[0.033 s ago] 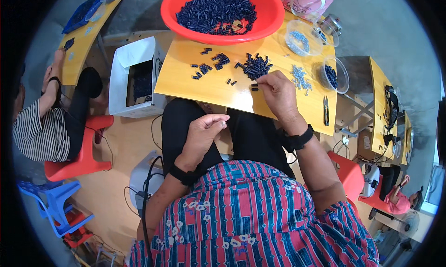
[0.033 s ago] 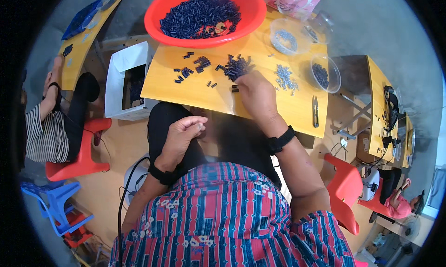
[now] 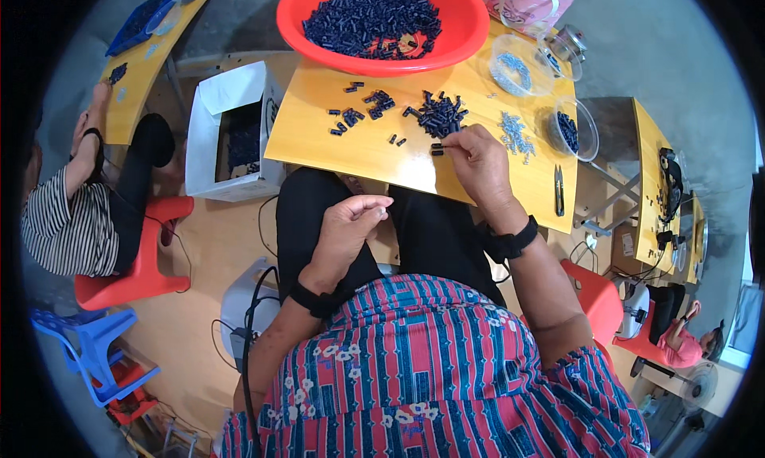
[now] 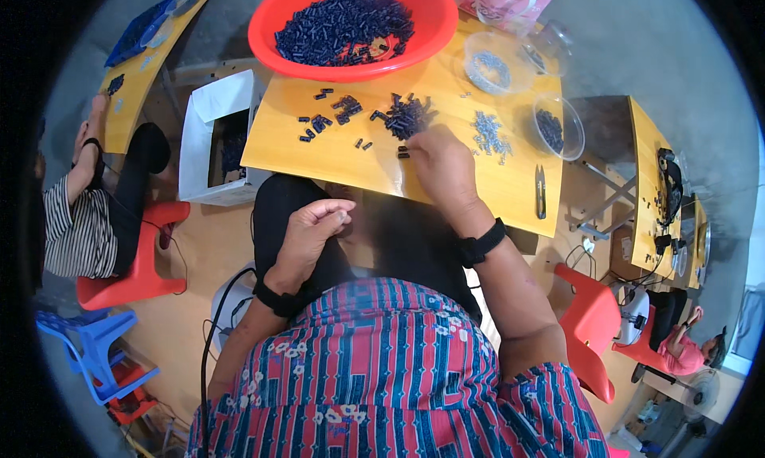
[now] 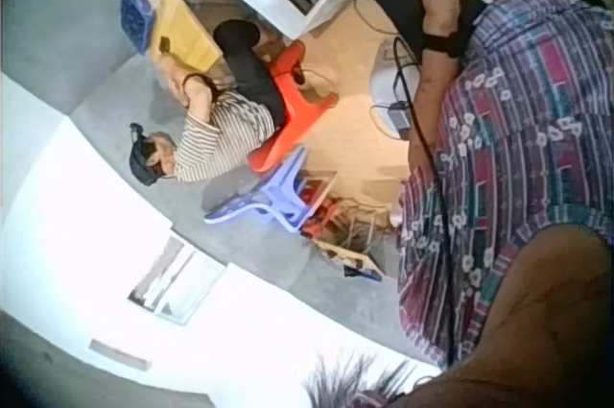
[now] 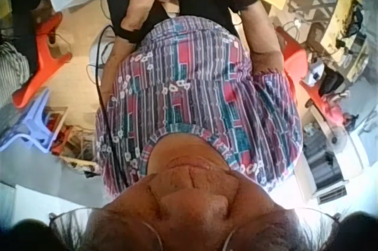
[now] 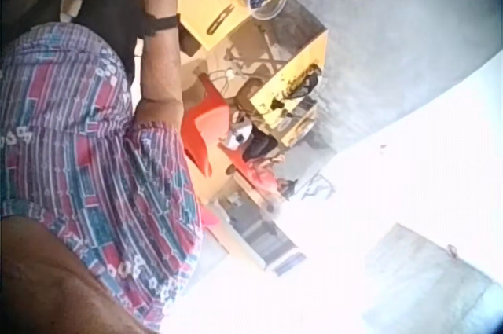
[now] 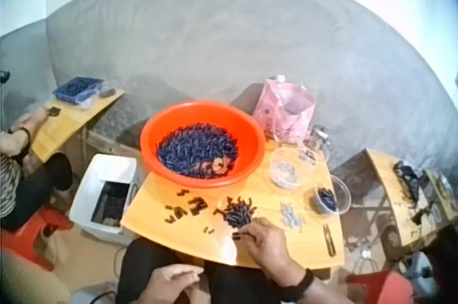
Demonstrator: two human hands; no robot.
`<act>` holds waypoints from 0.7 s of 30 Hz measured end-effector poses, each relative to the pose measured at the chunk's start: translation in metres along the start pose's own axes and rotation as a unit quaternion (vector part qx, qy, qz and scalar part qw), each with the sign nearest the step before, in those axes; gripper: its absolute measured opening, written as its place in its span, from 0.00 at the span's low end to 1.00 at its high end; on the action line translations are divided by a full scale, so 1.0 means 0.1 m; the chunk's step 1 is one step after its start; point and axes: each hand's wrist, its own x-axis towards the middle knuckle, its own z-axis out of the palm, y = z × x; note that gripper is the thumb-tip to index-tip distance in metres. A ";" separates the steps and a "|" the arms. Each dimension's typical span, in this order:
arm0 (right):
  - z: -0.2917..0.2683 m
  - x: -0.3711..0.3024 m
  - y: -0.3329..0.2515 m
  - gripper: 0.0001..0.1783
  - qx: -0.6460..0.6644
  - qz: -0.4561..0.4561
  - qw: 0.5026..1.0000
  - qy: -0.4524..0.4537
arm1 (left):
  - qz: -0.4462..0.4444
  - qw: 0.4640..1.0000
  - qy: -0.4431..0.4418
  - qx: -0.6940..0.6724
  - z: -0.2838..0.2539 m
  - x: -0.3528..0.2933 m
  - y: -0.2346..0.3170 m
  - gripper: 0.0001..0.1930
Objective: Assembling small blue plastic components on a table in a manufacturing workshop.
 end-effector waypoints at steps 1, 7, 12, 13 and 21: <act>0.01 -0.05 0.03 0.07 -0.015 0.016 1.000 -0.013 | 0.000 1.000 0.001 -0.004 -0.01 0.00 -0.02 0.11; 0.10 -0.15 0.05 0.07 -0.035 0.000 0.999 -0.029 | 0.009 0.999 -0.003 -0.050 0.08 0.02 0.01 0.11; 0.10 -0.19 0.05 0.06 -0.040 -0.004 0.998 -0.045 | 0.009 0.999 -0.002 -0.046 0.08 0.02 -0.02 0.11; 0.10 -0.19 0.06 0.06 -0.037 -0.013 0.998 -0.047 | 0.009 0.999 -0.001 -0.046 0.08 0.02 -0.03 0.11; 0.07 -0.25 0.02 0.07 -0.072 -0.067 0.989 -0.108 | 0.014 1.000 -0.012 -0.015 0.18 -0.03 0.01 0.12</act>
